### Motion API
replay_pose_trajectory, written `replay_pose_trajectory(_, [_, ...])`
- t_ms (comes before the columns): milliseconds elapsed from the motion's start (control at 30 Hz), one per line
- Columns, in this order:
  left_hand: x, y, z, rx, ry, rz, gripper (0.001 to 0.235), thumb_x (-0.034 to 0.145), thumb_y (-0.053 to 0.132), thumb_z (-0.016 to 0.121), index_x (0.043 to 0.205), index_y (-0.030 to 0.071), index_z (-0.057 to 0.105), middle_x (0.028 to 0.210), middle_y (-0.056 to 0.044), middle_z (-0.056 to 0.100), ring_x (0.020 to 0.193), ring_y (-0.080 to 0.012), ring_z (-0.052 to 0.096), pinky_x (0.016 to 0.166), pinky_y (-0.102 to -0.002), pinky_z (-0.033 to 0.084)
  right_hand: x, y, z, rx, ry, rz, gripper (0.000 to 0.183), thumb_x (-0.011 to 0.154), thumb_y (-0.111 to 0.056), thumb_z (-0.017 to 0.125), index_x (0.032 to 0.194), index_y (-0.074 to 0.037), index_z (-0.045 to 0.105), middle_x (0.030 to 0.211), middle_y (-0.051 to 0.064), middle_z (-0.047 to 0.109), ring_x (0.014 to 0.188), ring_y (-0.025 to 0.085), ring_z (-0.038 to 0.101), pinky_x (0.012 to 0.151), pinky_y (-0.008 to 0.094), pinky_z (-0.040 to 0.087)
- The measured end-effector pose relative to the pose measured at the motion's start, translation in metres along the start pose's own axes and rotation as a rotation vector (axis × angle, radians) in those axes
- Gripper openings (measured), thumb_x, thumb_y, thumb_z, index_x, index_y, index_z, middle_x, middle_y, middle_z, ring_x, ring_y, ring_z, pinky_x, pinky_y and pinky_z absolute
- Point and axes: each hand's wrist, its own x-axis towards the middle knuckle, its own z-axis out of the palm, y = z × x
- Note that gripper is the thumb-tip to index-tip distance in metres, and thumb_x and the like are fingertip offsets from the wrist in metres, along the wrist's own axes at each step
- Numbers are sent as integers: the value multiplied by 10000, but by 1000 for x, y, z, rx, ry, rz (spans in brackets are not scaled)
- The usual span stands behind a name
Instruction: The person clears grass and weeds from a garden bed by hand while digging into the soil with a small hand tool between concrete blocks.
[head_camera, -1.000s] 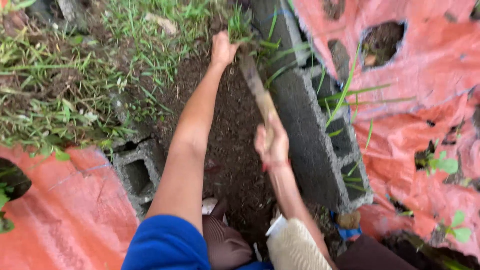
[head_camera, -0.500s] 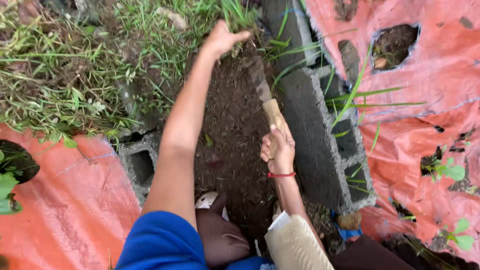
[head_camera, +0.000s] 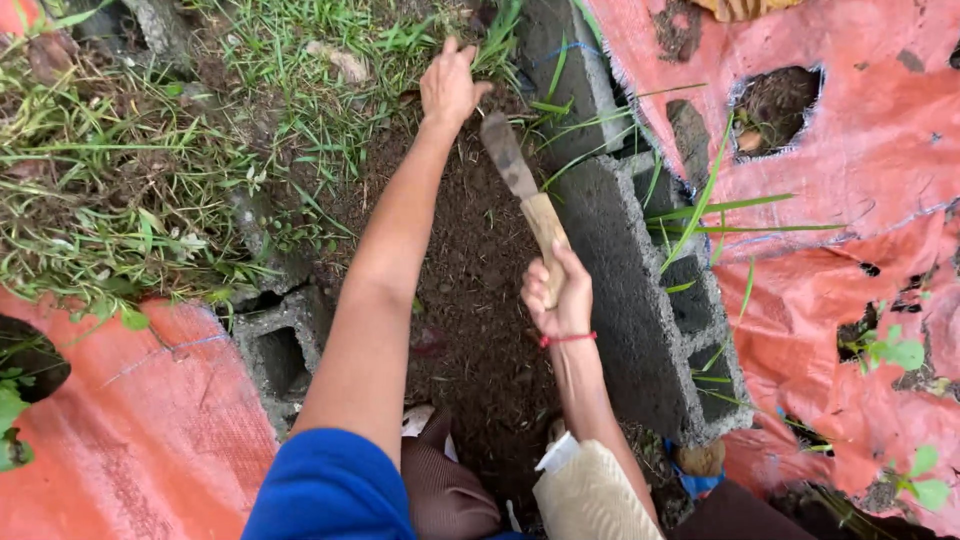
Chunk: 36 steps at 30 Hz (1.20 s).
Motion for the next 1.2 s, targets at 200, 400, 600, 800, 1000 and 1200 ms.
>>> replay_pose_trajectory(200, [11,-38,26,-343,-34,-243,345,820,204,860,1139,111,768,1051,-137,773,936,-264,764,878,-441,593,94,-10,38,-82,-67,-50,551,1033,-293,554,1510,-75,383,634,-23,481,453,77,405,350,206,314])
replay_pose_trajectory(400, [12,-36,25,-317,16,-210,344,799,191,866,1112,85,773,1021,-173,765,893,-291,742,824,-469,584,-10,-13,18,-99,-34,-74,569,1023,-314,529,1542,-116,407,618,-57,466,457,53,420,340,174,312])
replay_pose_trajectory(600, [15,-31,32,-390,-49,-404,443,830,193,843,1225,80,677,1053,-158,747,853,-255,781,799,-392,636,89,-1,44,102,-17,96,385,963,-349,597,1293,-179,496,590,-32,475,412,76,404,342,212,301])
replay_pose_trajectory(800, [0,-35,26,-541,272,-57,435,684,108,845,1107,54,757,1040,-203,764,933,-345,761,806,-438,585,23,23,-9,-60,86,102,445,852,-407,623,1257,-269,501,554,-20,457,376,100,401,322,218,288])
replay_pose_trajectory(1000, [-4,-30,23,-400,181,-172,374,697,152,888,1055,87,800,981,-233,747,933,-420,701,822,-474,538,109,9,2,-29,1,95,353,861,-373,677,1191,-276,596,577,-12,498,406,108,450,330,231,310])
replay_pose_trajectory(1200, [3,-47,31,-459,98,-261,326,798,99,813,1120,80,766,973,-144,795,883,-266,788,865,-416,588,45,3,35,-745,15,-355,562,961,-243,680,1494,-187,513,694,-48,521,466,48,398,373,224,314])
